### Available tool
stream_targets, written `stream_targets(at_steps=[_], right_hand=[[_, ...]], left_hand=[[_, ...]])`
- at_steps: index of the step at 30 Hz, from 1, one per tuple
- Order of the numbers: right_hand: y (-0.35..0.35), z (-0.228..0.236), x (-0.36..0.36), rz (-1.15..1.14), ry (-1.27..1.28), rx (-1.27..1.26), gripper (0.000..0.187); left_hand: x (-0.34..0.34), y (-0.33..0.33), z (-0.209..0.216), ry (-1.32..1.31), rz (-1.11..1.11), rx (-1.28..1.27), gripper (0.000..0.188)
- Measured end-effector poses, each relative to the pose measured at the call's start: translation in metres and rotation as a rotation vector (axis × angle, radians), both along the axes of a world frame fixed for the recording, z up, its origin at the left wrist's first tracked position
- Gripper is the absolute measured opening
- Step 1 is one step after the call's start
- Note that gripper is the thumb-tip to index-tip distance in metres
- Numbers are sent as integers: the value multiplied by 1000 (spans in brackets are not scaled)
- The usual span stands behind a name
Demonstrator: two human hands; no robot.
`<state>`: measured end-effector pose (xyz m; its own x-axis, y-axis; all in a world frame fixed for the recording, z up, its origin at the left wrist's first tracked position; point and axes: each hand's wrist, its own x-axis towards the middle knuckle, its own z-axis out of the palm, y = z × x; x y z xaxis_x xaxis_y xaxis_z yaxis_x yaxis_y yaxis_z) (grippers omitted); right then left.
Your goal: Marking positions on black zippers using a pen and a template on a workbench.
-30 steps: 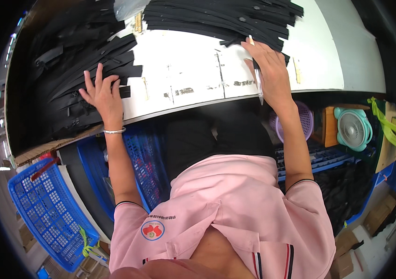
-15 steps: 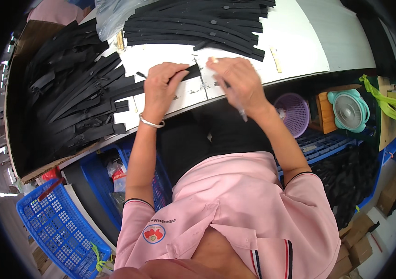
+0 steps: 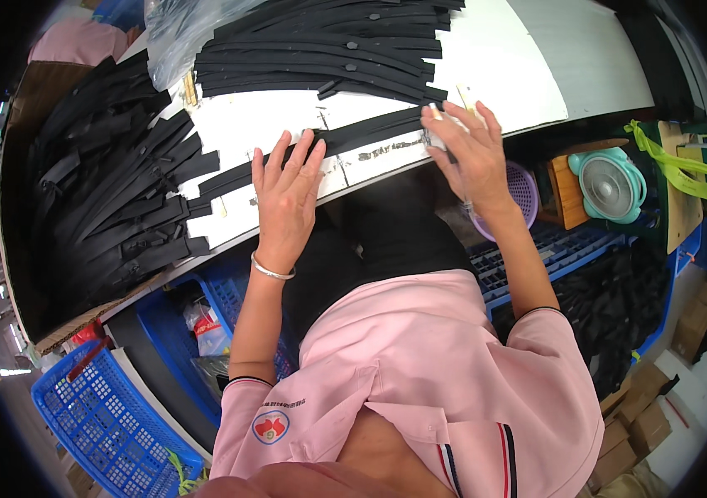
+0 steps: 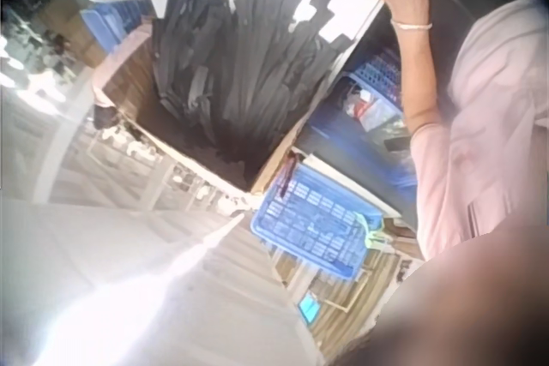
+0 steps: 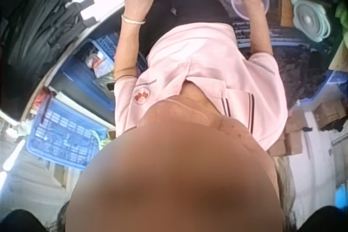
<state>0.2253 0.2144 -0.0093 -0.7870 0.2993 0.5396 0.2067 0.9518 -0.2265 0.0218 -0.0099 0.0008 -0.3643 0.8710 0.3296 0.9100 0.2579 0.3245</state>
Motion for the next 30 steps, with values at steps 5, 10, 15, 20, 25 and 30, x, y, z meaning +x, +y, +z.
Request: stream_targets(at_steps=[5,10,15,20,25,30], right_hand=[[17,-7,16,-122,13,-42,41],[19,-12,19,-103,42,-39,36],[17,-13,18,-95,53,-61,32],[12,-2,15,-146,1,-94,33],[-12,21,-13,-138,27,5,31],[-79,39,-80,112,84,-739,22]], left_hand=[[7,-21,-3,-38,98,-4,46],[6,-43,0,-23,255,-16,50],[6,-65,-10,-35,361,12,57],[2,-78,-12,-73,436,63,70],[2,-80,-22,-16,440,97,73],[2,-79,-26,14,443,118,72]])
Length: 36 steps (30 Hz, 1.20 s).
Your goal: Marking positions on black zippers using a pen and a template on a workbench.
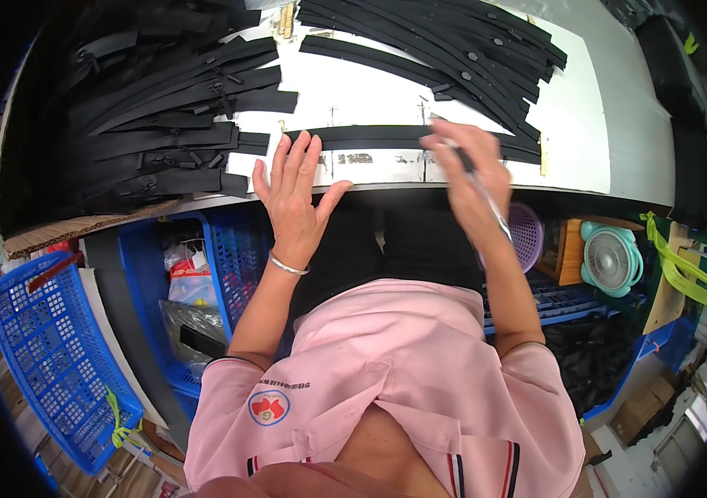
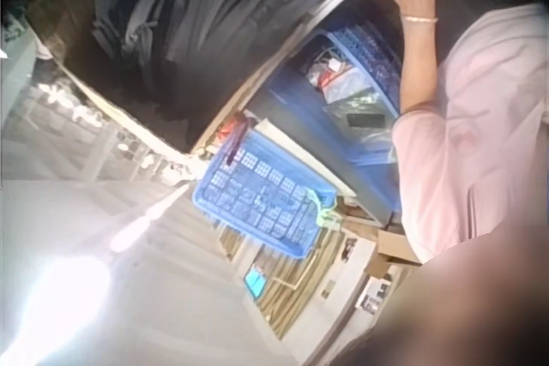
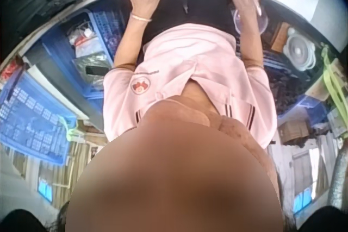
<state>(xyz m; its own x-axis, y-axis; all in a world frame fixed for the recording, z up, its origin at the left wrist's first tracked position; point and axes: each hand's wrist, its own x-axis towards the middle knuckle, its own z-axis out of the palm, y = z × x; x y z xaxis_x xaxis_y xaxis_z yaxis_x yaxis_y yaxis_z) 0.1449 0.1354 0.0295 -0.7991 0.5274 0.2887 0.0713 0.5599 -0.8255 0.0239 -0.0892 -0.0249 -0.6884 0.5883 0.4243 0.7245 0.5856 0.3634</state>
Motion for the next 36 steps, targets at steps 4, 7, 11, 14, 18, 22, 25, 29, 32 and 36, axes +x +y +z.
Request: stream_targets(at_steps=[4,7,11,14,18,22,25,29,32,36], right_hand=[[-39,4,-57,162,103,-291,16],[-49,-16,-81,156,52,-501,15],[-51,-29,-87,149,30,-290,15],[-53,-28,-89,147,21,-241,15],[-54,-30,-89,150,-10,-215,13],[-59,-27,-91,139,6,-123,11],[-56,-30,-91,124,65,-141,12],[-50,-26,-87,236,7,-156,18],[-49,-27,-87,270,11,-154,20],[-47,-34,-87,278,55,-61,19]], left_hand=[[1,1,0,11,17,14,72],[2,3,-1,15,22,28,72],[3,2,-2,19,35,49,72],[2,2,-3,11,32,63,72],[1,1,-4,11,26,77,72],[1,2,-4,15,22,76,73],[1,1,-3,16,27,68,72],[2,1,-3,17,28,67,72],[1,2,-3,20,25,64,71],[2,4,-2,20,25,58,70]])
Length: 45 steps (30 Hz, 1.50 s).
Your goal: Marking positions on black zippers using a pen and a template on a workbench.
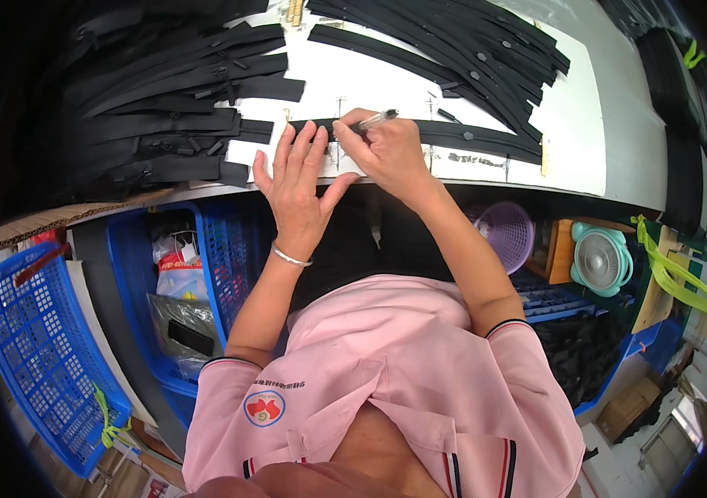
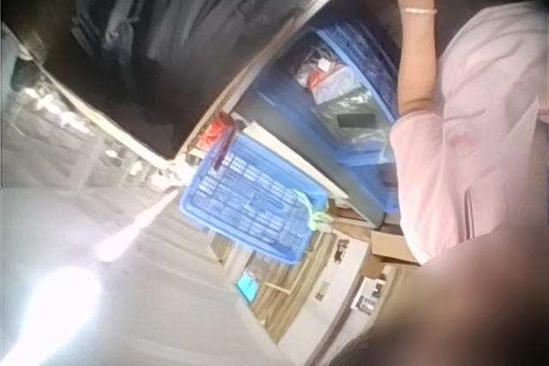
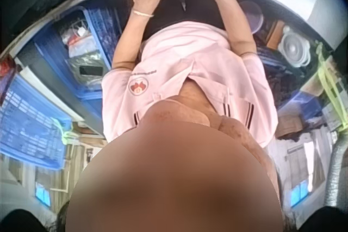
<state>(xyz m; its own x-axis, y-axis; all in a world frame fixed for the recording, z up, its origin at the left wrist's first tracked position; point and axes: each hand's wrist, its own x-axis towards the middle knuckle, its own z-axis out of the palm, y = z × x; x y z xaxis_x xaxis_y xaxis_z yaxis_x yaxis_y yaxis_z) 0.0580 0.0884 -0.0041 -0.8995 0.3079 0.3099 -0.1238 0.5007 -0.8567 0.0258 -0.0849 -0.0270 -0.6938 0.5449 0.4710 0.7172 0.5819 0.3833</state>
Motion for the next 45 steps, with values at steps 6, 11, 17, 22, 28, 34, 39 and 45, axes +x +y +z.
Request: stream_targets(at_steps=[6,11,17,22,28,34,39,45], right_hand=[[10,12,16,-21,-53,-54,16],[49,28,47,-318,142,-32,13],[71,6,51,-316,96,94,12],[72,5,47,-312,94,274,11],[74,3,44,-324,95,349,10],[74,4,44,-307,100,364,10],[75,-1,44,-305,119,369,9],[74,5,48,-291,177,111,11]], left_hand=[[0,-2,0,-18,6,-41,71],[-1,-3,-4,0,1,-32,72],[-1,-2,-4,7,-1,-51,72],[-1,-3,-4,4,-3,-57,73],[2,0,6,-34,-6,-57,70],[9,48,26,-113,-199,157,46],[8,92,23,-227,-284,298,17],[8,100,17,-188,-223,307,14]])
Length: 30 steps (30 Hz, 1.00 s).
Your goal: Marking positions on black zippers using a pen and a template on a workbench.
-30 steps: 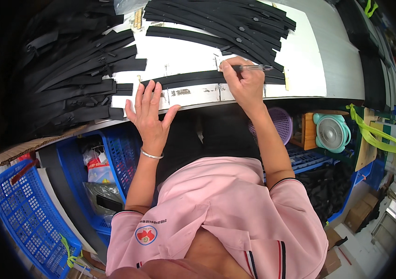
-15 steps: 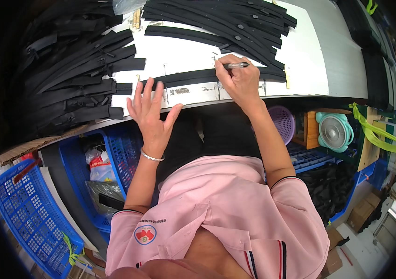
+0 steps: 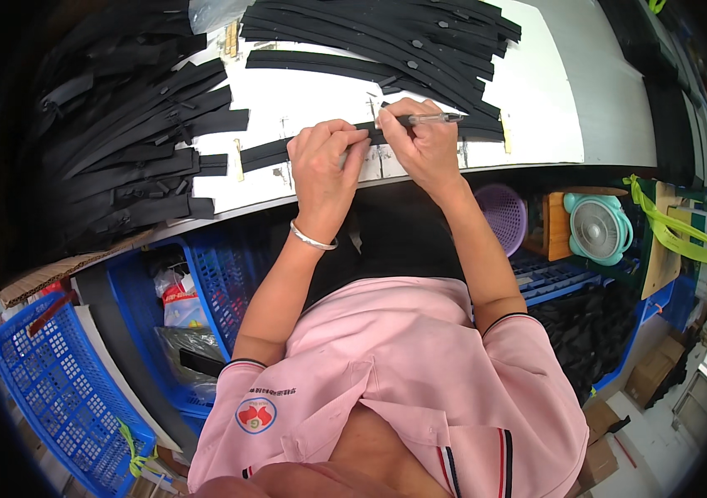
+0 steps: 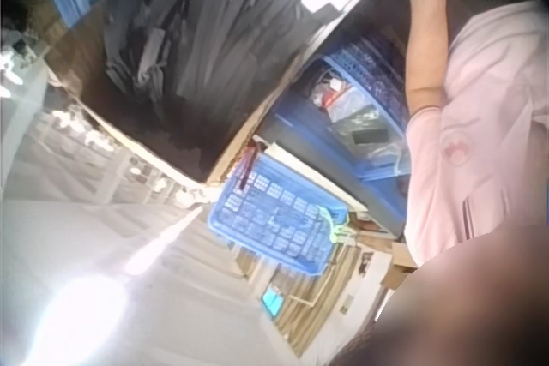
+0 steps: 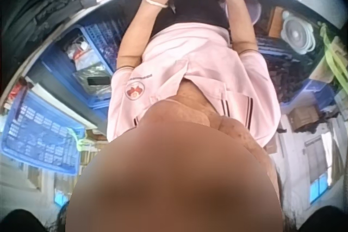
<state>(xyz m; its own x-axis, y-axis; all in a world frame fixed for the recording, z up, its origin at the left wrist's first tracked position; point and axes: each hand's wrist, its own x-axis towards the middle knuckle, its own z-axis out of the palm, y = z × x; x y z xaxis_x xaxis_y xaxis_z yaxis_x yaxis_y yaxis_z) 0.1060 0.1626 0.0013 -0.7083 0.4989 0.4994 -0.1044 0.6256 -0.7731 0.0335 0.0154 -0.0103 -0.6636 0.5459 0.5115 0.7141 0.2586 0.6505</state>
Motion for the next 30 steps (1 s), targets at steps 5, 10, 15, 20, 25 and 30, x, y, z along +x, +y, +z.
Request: stream_targets(at_steps=[5,10,15,20,25,30], right_hand=[[4,2,6,89,-30,112,15],[3,0,4,85,-20,127,14],[8,0,10,92,-42,179,12],[21,13,41,-161,19,70,6],[70,21,60,-133,-182,517,21],[101,15,44,-260,-115,582,22]], left_hand=[[0,1,2,-11,11,-19,13],[1,3,0,-2,-1,5,11],[0,2,2,-7,6,-44,11],[0,-1,1,0,-2,-71,10],[1,0,4,2,-8,-70,10],[3,2,8,-19,1,-125,12]])
